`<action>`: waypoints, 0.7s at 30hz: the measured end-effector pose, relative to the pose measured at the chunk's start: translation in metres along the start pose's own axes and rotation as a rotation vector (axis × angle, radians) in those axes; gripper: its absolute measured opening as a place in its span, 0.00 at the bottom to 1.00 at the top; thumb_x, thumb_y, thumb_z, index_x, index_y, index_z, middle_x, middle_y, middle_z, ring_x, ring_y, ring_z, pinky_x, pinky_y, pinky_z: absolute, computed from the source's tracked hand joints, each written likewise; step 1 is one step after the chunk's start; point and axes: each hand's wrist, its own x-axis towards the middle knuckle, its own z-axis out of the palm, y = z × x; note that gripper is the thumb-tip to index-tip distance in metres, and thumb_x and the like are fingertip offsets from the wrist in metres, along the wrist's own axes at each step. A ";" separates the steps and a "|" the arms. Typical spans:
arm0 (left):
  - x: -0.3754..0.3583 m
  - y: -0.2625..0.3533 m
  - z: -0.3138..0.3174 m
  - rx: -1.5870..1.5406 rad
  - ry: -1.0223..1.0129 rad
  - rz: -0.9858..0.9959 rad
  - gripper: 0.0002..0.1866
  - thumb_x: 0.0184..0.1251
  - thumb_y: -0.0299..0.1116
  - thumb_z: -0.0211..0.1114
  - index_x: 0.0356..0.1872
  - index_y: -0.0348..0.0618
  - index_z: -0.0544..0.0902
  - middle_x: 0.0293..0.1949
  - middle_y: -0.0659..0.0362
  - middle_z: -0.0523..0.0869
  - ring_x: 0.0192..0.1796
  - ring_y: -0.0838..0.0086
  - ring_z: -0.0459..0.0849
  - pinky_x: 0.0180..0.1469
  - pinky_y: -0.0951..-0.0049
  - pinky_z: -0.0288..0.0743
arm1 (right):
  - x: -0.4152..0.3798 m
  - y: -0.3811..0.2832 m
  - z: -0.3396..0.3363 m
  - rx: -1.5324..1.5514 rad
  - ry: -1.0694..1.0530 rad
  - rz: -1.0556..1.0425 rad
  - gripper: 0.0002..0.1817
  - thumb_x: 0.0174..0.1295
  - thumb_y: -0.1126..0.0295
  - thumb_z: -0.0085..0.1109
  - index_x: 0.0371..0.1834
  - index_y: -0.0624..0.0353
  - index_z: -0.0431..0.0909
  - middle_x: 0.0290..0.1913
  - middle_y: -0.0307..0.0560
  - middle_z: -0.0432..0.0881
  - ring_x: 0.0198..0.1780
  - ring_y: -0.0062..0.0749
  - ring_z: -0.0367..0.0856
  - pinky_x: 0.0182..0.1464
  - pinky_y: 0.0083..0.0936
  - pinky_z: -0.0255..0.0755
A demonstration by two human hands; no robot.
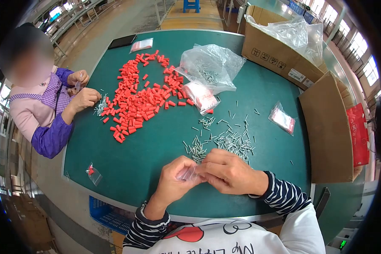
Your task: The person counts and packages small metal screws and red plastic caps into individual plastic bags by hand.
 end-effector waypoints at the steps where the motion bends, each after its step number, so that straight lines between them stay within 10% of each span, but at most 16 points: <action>1: 0.000 0.001 0.000 0.018 0.002 0.015 0.20 0.46 0.23 0.82 0.41 0.37 0.82 0.40 0.61 0.82 0.36 0.80 0.78 0.39 0.78 0.73 | 0.000 0.000 -0.001 -0.024 0.009 0.000 0.12 0.51 0.78 0.64 0.41 0.60 0.82 0.36 0.48 0.77 0.40 0.44 0.77 0.42 0.35 0.73; 21: -0.005 0.008 -0.006 0.191 0.134 0.149 0.27 0.41 0.24 0.82 0.49 0.39 0.86 0.45 0.55 0.81 0.43 0.70 0.81 0.45 0.75 0.77 | -0.003 0.034 -0.033 -0.448 -0.001 0.148 0.15 0.51 0.79 0.64 0.43 0.57 0.84 0.37 0.45 0.78 0.38 0.42 0.79 0.40 0.35 0.75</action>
